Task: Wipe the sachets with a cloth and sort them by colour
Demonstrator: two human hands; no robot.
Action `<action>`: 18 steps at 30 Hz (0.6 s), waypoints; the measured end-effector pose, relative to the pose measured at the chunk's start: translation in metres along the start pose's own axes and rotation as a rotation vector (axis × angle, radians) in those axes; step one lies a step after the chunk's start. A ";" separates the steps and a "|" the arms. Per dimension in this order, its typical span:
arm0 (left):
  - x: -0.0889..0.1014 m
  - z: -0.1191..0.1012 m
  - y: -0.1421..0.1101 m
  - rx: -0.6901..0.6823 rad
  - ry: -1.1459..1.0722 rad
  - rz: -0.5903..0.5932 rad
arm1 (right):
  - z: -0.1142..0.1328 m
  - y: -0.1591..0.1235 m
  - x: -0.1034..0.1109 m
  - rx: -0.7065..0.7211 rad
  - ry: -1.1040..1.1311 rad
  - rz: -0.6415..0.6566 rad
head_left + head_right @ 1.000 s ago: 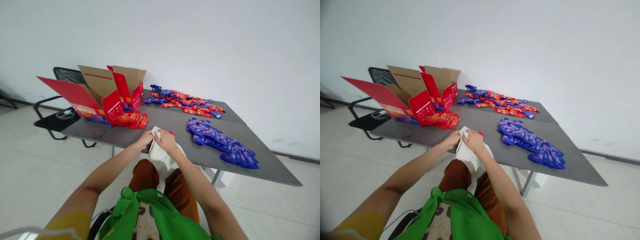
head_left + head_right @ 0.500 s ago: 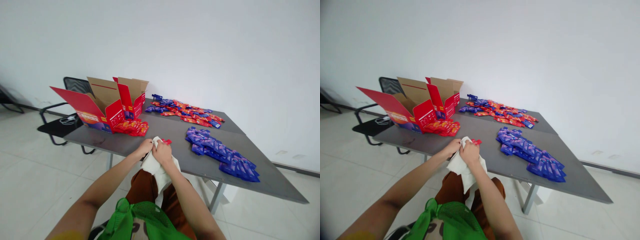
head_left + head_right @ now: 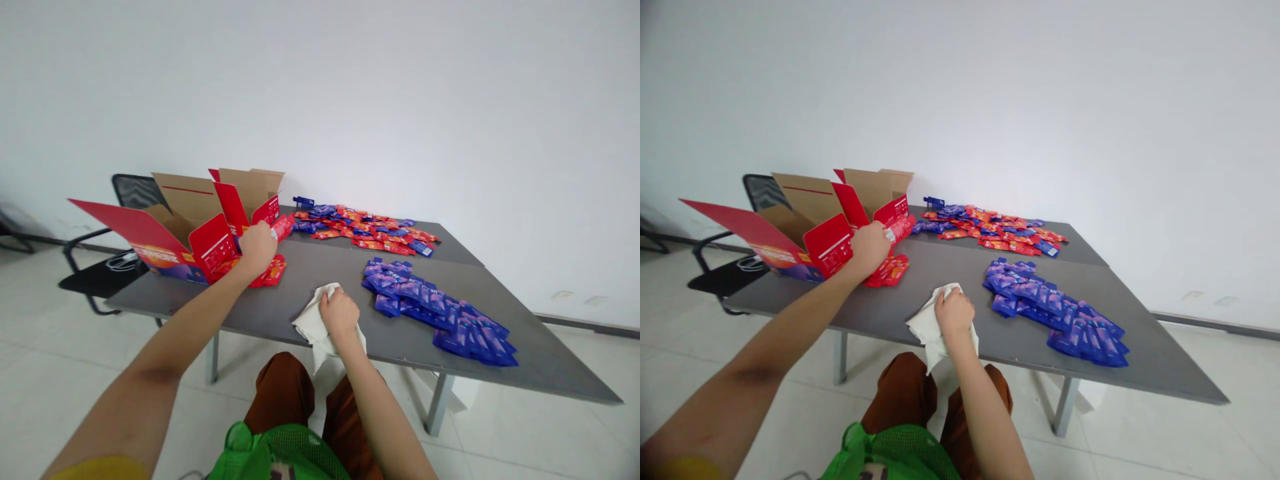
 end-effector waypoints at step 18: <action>-0.119 -0.026 0.085 -0.220 0.414 0.382 | -0.005 -0.007 0.004 0.029 0.065 0.004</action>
Point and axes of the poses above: each hand's wrist, its own y-axis towards the middle knuckle, its own x-axis out of the back of the hand, z = x × y, the point moved 5 cm from there along y, towards the middle knuckle, and after that the axes turned 11 degrees about z, right-handed, at the moved point
